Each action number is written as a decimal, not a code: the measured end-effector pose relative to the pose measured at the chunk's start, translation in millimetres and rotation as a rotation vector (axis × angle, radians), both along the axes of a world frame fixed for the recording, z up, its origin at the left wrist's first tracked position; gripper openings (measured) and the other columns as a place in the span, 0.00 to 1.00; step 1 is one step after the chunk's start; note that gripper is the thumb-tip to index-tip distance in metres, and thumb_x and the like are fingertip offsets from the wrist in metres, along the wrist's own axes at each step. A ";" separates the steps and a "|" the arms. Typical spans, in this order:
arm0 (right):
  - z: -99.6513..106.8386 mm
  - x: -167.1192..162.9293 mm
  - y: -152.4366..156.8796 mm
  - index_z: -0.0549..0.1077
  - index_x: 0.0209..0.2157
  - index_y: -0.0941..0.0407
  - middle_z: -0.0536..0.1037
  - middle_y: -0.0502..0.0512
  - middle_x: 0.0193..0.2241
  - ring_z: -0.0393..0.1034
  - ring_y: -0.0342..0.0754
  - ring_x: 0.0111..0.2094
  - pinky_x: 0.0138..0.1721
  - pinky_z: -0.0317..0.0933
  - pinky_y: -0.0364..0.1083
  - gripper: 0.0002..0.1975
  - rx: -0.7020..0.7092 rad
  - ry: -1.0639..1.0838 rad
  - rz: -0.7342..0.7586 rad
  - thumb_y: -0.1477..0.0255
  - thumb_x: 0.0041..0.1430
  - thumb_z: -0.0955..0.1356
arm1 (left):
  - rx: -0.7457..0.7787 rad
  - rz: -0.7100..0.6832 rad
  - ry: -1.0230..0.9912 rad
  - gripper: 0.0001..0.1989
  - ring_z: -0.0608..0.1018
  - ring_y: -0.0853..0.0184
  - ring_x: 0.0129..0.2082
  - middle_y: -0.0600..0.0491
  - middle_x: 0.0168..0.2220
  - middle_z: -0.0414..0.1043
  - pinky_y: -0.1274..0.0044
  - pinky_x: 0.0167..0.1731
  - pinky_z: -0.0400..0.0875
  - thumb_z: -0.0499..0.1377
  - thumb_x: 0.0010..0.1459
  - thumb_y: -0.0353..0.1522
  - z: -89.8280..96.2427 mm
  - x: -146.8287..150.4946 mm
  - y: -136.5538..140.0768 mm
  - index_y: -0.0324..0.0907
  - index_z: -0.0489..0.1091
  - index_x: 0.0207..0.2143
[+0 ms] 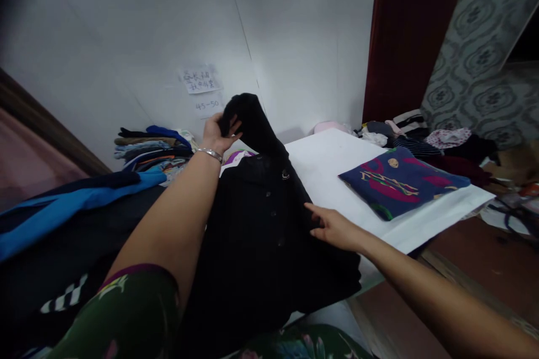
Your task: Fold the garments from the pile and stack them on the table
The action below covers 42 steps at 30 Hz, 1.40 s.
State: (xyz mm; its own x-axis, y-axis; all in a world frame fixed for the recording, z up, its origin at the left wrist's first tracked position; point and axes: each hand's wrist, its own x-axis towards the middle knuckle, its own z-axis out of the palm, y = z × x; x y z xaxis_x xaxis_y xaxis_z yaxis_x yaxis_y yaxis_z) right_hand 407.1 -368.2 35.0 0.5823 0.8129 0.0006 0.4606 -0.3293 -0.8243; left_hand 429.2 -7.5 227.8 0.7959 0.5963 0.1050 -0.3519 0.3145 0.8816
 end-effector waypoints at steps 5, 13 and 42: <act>-19.5 -35.1 50.9 0.64 0.62 0.52 0.75 0.57 0.45 0.69 0.45 0.33 0.34 0.65 0.44 0.36 -0.110 -0.001 0.183 0.79 0.49 0.66 | -0.049 0.143 0.020 0.07 0.74 0.58 0.48 0.51 0.42 0.75 0.57 0.56 0.57 0.57 0.50 0.35 -4.5 -27.3 37.6 0.44 0.70 0.32; -35.2 -34.3 57.4 0.74 0.52 0.54 0.77 0.57 0.42 0.73 0.48 0.34 0.37 0.68 0.47 0.22 -0.012 -0.030 0.264 0.68 0.54 0.68 | -0.095 0.181 0.076 0.12 0.76 0.57 0.45 0.49 0.39 0.77 0.58 0.49 0.67 0.52 0.52 0.36 -41.5 -88.0 74.3 0.45 0.73 0.36; -51.8 106.4 215.8 0.56 0.65 0.60 0.48 0.63 0.68 0.34 0.57 0.69 0.65 0.35 0.60 0.33 -0.360 -0.710 0.052 0.55 0.66 0.54 | -0.242 0.108 0.452 0.04 0.78 0.64 0.20 0.47 0.22 0.76 0.75 0.24 0.75 0.58 0.49 0.24 -91.9 -214.3 71.2 0.34 0.72 0.29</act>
